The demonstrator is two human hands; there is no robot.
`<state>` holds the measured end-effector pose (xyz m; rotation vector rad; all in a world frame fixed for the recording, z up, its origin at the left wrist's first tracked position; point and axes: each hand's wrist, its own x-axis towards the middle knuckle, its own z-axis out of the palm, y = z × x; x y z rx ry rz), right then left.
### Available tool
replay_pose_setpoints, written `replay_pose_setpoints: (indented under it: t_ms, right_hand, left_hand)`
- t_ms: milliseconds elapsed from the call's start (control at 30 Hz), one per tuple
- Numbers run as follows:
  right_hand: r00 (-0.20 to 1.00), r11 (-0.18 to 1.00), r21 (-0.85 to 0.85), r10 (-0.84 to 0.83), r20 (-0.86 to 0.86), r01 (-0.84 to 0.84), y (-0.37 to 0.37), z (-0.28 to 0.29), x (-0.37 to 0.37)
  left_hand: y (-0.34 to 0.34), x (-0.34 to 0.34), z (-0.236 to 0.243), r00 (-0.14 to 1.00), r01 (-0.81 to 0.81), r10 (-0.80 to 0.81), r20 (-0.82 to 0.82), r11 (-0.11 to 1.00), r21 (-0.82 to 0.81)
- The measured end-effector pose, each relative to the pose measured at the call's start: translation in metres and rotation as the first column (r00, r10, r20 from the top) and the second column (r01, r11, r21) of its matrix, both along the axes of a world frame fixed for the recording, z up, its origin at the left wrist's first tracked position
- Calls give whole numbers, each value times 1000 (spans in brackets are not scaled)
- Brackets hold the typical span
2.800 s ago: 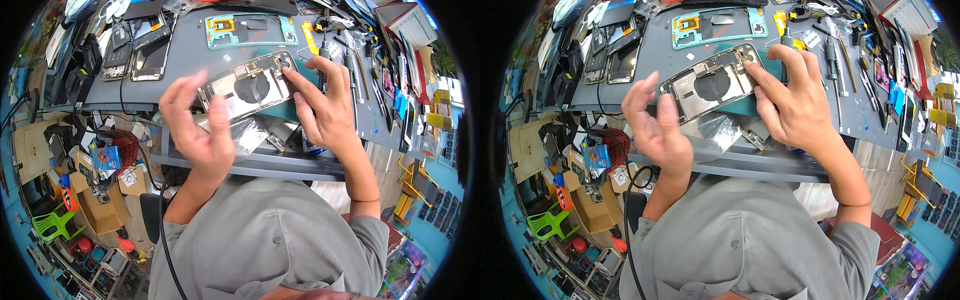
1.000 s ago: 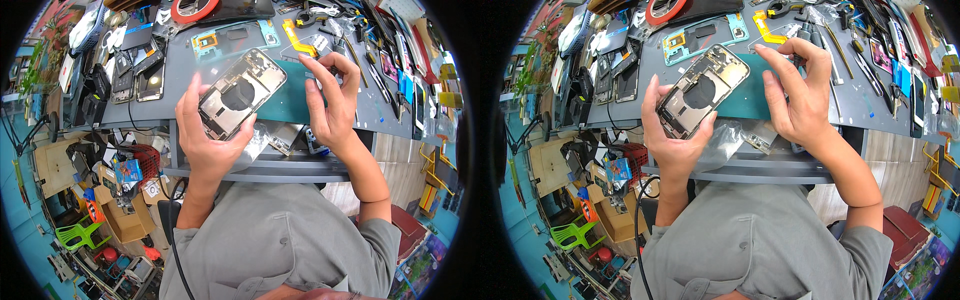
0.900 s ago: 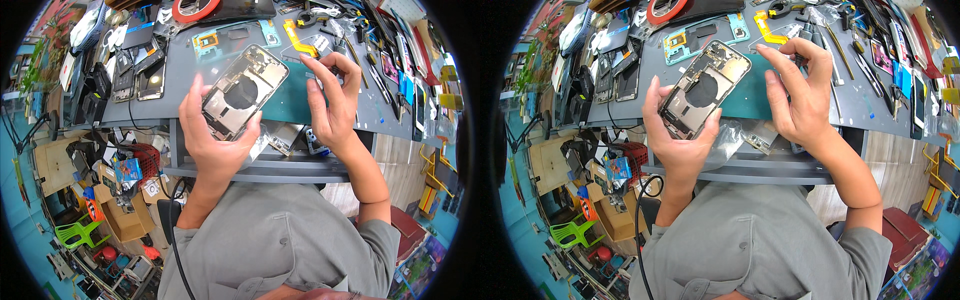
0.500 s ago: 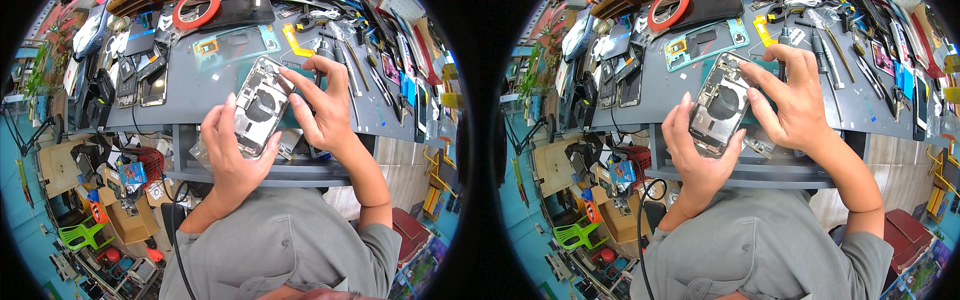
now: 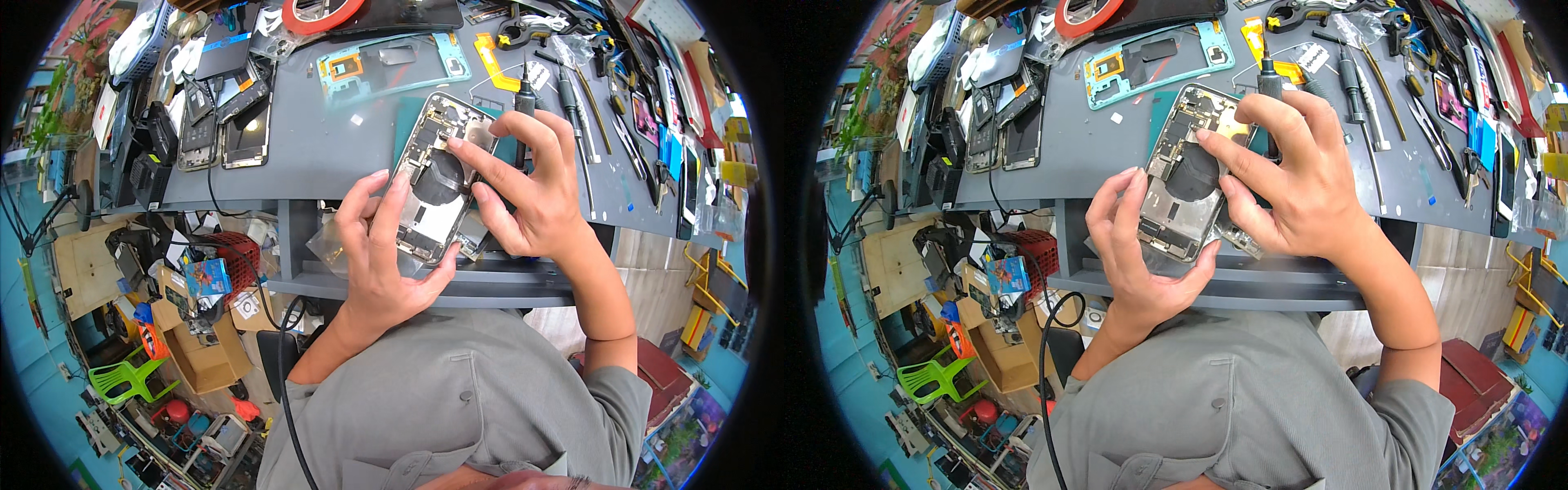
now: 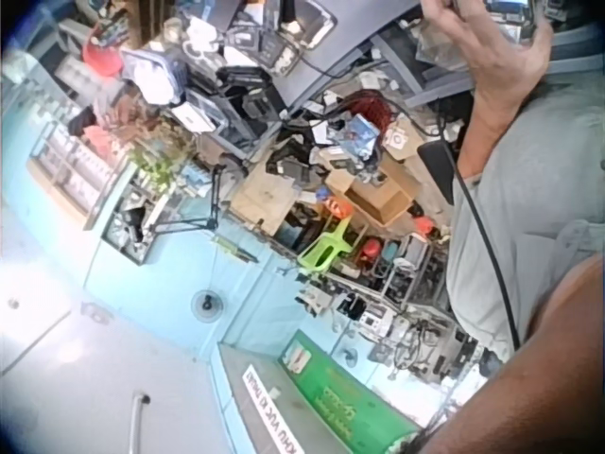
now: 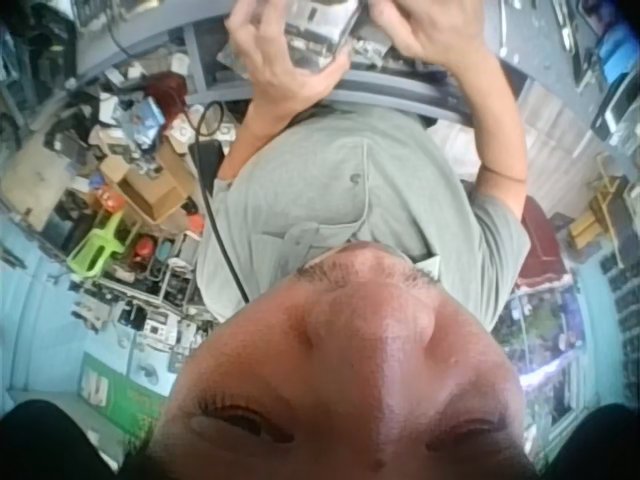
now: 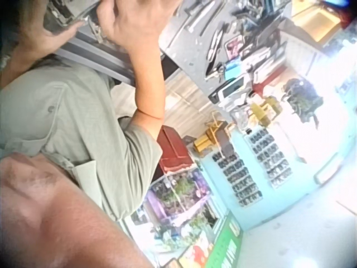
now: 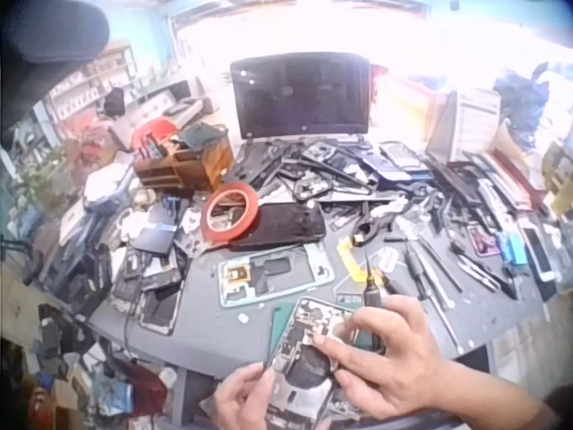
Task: The person disassembles a smartphone, using a screwdriver to remove screws and a prying tool to detach internal components. They then install a new battery and reassemble the device.
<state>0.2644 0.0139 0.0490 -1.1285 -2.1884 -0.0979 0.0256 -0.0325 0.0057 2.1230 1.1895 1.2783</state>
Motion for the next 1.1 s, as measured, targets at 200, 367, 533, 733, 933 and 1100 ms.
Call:
replay_pose_setpoints:
  t_ms: [200, 367, 533, 733, 933, 1100]
  right_hand:
    - [999, 999, -24, -30, 27, 31, -1, 1, -1]
    - [999, 999, -40, -27, 44, 29, 1, 0, -3]
    - [991, 997, -56, -47, 122, 54, -3, 2, -5]
    - [984, 998, -15, -57, 169, 60, -5, 3, -7]
    - [981, 998, 18, -55, 188, 53, -4, 2, -8]
    - [974, 998, 37, -59, 221, 52, -4, 3, -10]
  left_hand:
    - [2, -1, 3, 1000, -10, 9, -12, 1000, -17]
    - [4, 0, 0, 1000, -10, 10, -5, 1000, -19]
    - [6, 0, 3, 1000, -13, 13, 25, 1000, -19]
    - [6, -1, 0, 995, 40, -36, 93, 999, -36]
    - [6, -1, 1, 991, 41, -36, 128, 998, -37]
    - [6, -3, 2, 992, 36, -33, 125, 999, -27]
